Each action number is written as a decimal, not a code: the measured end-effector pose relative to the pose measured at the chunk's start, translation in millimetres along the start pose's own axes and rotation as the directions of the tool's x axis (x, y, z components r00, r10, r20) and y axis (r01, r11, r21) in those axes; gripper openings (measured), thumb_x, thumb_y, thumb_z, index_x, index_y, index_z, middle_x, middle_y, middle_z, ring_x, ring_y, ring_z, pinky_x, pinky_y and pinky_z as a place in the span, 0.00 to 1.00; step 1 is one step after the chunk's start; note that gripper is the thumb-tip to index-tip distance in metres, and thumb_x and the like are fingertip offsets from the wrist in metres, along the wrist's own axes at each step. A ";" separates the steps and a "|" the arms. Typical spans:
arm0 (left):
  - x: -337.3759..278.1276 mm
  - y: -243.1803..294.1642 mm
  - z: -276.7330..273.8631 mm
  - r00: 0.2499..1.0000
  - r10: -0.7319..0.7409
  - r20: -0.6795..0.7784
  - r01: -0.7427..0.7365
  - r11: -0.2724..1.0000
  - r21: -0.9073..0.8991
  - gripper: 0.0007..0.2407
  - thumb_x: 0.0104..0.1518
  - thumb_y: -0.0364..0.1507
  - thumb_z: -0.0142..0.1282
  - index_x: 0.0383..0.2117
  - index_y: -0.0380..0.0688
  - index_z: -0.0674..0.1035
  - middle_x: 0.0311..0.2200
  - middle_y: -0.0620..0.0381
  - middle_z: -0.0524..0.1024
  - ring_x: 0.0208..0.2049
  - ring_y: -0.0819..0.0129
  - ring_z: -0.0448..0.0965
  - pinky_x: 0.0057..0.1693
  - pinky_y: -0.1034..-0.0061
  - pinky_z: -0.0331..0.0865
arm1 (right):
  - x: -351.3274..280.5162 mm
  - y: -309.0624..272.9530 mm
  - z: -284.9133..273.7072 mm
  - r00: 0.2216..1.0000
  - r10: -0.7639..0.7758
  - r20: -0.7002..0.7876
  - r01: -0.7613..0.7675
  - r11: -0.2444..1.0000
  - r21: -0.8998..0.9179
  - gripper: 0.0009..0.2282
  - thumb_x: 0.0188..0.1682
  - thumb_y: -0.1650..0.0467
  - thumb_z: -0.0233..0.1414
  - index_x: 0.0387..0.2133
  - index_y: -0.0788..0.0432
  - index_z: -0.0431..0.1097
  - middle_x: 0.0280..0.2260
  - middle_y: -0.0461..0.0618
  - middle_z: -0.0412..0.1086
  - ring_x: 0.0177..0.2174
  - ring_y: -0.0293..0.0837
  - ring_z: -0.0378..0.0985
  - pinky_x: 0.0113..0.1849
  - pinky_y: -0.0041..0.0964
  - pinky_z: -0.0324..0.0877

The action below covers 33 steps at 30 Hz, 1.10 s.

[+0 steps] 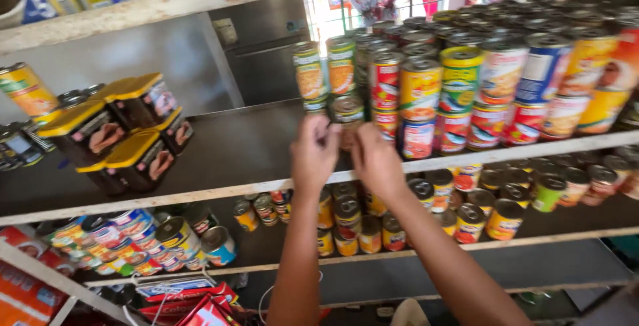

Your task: Organizing and restocking canned goods on a grocery store shelf.

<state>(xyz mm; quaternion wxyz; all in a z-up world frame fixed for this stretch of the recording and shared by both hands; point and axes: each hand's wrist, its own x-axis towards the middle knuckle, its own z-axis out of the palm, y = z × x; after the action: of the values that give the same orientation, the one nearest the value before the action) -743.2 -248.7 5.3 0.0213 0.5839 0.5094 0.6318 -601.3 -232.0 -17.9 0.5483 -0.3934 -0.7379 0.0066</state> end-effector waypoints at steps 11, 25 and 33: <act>-128.7 128.6 156.0 0.959 0.272 0.078 -0.210 0.869 -0.449 0.06 0.62 0.23 0.58 0.43 0.38 0.78 0.41 0.53 0.77 0.40 0.67 0.81 0.47 0.74 0.76 | -112.8 91.2 -193.1 1.000 0.030 0.000 -0.023 0.766 0.642 0.26 0.51 0.80 0.47 0.66 0.63 0.54 0.64 0.57 0.58 0.63 0.48 0.62 0.60 0.40 0.61; -154.0 308.5 495.6 0.910 0.403 0.095 -0.312 0.819 -0.482 0.18 0.66 0.27 0.54 0.60 0.35 0.68 0.59 0.41 0.69 0.61 0.47 0.71 0.66 0.62 0.65 | -29.9 369.1 -448.5 0.988 0.150 -0.045 -0.092 0.791 0.605 0.24 0.53 0.80 0.44 0.66 0.61 0.57 0.61 0.54 0.64 0.60 0.44 0.67 0.58 0.39 0.65; -89.9 297.0 559.3 0.959 0.282 0.001 -0.272 0.927 -0.260 0.35 0.65 0.39 0.52 0.68 0.22 0.50 0.72 0.24 0.44 0.74 0.37 0.42 0.75 0.58 0.38 | 77.3 466.9 -418.6 0.999 -0.022 -0.048 0.040 0.906 0.422 0.19 0.58 0.71 0.45 0.63 0.64 0.60 0.58 0.56 0.68 0.58 0.45 0.69 0.58 0.38 0.63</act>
<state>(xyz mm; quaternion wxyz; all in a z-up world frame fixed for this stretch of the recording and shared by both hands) -121.3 -101.0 27.1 0.0171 0.6540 0.3352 0.6779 0.4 -40.8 5.1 0.6359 -0.2535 -0.7135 0.1494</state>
